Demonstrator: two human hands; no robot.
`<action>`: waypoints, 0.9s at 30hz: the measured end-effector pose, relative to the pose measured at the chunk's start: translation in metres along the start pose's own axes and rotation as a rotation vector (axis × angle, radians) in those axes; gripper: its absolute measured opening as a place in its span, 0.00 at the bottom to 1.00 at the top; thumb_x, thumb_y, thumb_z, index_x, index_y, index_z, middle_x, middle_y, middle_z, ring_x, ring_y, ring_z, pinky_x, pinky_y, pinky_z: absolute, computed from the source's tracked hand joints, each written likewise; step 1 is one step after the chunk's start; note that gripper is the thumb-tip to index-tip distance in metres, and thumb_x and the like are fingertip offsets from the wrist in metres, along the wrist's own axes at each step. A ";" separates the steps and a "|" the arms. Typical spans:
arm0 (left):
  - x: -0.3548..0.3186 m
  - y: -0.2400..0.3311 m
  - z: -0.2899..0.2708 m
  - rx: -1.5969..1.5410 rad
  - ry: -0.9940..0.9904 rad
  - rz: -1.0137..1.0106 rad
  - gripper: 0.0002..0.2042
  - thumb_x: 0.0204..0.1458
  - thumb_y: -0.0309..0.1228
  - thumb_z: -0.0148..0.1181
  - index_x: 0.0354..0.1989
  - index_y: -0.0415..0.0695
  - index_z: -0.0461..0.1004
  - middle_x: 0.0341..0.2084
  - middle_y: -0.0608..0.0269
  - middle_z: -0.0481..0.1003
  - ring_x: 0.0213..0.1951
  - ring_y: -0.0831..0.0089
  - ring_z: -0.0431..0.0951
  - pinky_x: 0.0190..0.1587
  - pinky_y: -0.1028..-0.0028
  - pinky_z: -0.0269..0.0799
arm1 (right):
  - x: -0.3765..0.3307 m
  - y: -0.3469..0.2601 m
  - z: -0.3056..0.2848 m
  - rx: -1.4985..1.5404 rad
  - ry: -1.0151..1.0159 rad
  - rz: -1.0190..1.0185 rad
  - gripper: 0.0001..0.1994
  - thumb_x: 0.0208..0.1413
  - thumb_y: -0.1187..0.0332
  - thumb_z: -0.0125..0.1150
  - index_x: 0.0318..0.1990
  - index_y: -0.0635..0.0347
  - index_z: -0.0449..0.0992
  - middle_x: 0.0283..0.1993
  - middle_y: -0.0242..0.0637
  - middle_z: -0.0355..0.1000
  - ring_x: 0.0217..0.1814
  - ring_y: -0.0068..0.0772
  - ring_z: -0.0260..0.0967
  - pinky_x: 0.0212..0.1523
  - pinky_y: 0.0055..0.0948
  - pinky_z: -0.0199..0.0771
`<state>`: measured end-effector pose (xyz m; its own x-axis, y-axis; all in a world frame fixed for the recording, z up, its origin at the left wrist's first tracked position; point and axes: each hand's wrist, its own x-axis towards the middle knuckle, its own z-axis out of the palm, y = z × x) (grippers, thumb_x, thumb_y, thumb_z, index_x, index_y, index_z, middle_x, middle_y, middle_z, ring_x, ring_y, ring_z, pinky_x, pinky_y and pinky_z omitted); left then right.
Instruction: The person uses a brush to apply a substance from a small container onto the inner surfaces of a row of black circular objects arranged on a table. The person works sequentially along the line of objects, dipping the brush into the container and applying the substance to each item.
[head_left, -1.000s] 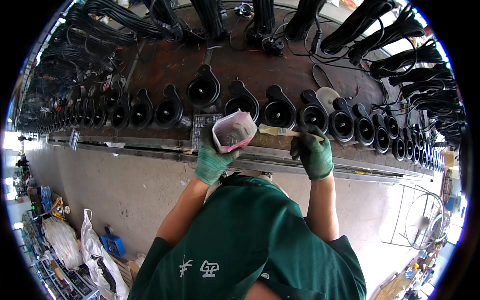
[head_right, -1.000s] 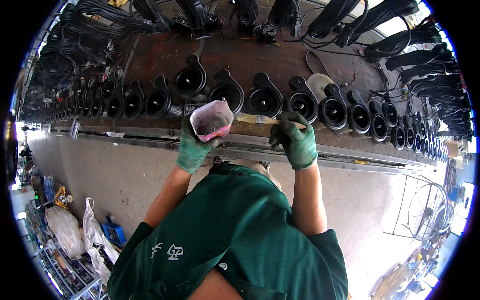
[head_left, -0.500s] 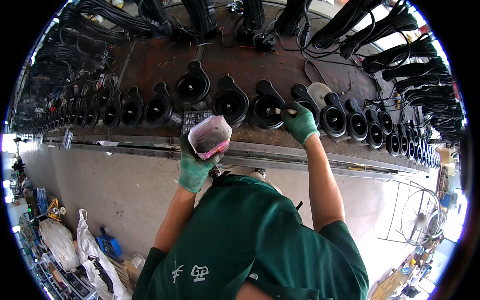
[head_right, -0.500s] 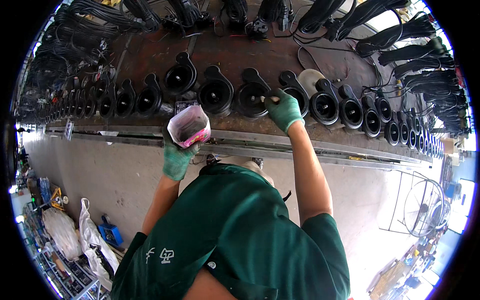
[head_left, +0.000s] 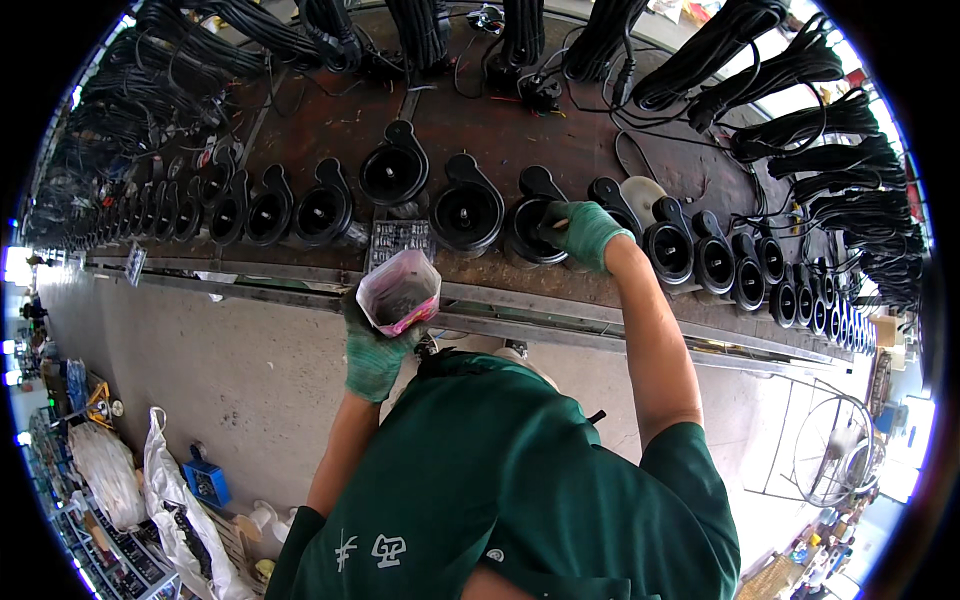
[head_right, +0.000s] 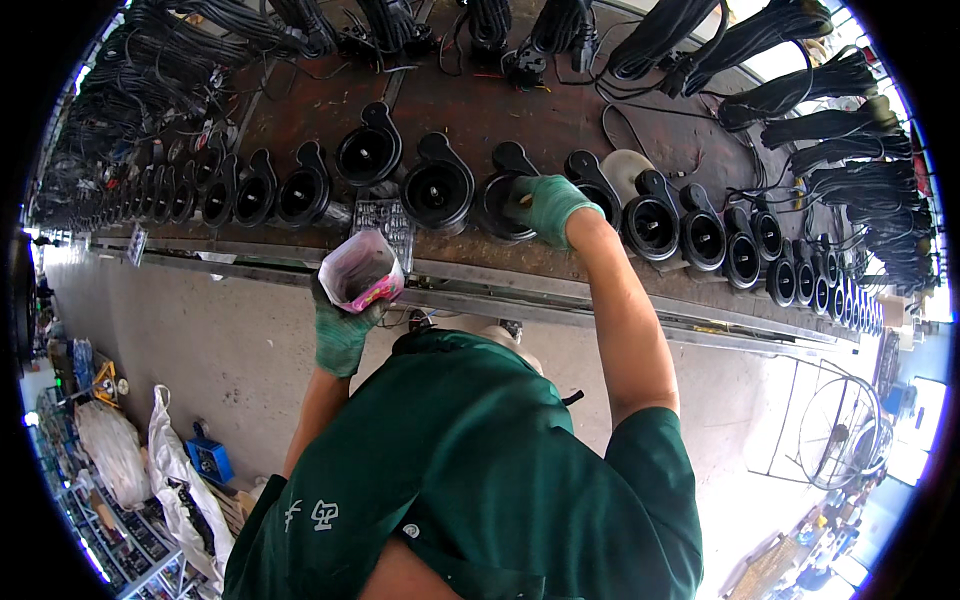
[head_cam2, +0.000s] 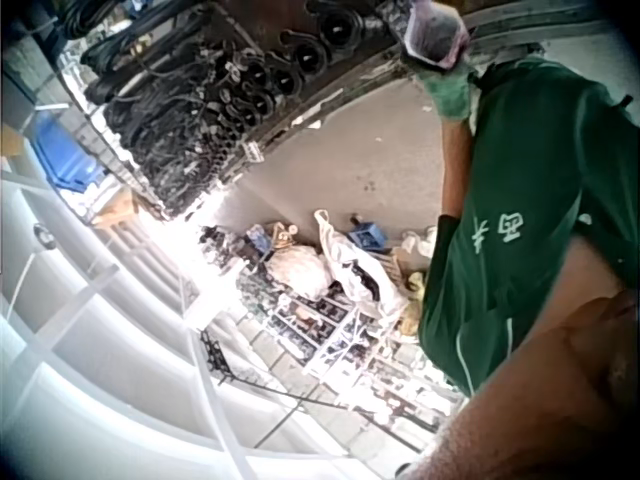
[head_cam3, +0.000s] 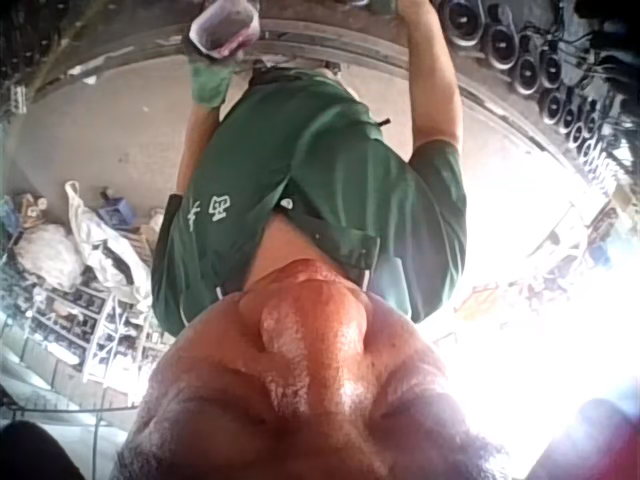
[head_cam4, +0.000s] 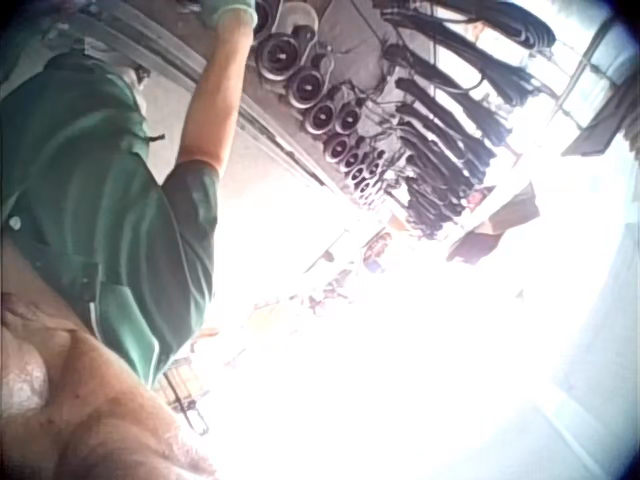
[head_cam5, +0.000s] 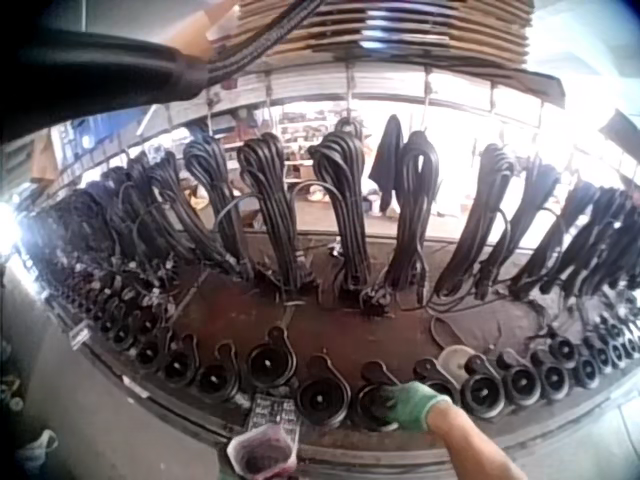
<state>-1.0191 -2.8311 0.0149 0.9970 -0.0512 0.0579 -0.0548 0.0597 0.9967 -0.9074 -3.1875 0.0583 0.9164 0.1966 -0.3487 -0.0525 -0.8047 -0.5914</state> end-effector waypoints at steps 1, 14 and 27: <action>0.001 -0.001 -0.002 0.007 -0.008 -0.007 0.45 0.37 0.16 0.77 0.64 0.42 0.56 0.59 0.56 0.68 0.59 0.63 0.72 0.60 0.64 0.74 | -0.002 0.003 -0.002 -0.016 0.026 -0.016 0.12 0.59 0.66 0.63 0.49 0.57 0.79 0.31 0.40 0.77 0.32 0.31 0.73 0.36 0.31 0.74; 0.007 0.013 0.007 0.090 0.029 0.080 0.41 0.43 0.29 0.77 0.67 0.37 0.61 0.59 0.53 0.71 0.60 0.62 0.74 0.62 0.62 0.71 | -0.124 0.077 -0.035 0.914 0.636 0.124 0.06 0.64 0.71 0.59 0.45 0.61 0.78 0.26 0.30 0.74 0.18 0.18 0.64 0.18 0.21 0.61; 0.006 0.022 0.025 0.129 0.004 0.157 0.39 0.40 0.28 0.79 0.63 0.37 0.66 0.53 0.56 0.76 0.53 0.67 0.78 0.57 0.66 0.75 | -0.047 0.088 -0.025 0.512 0.248 0.135 0.13 0.63 0.67 0.61 0.53 0.61 0.75 0.37 0.38 0.79 0.37 0.33 0.77 0.39 0.31 0.75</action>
<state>-1.0158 -2.8553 0.0390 0.9759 -0.0474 0.2132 -0.2159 -0.0616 0.9745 -0.9450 -3.2812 0.0410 0.9505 -0.0759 -0.3012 -0.3039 -0.4282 -0.8511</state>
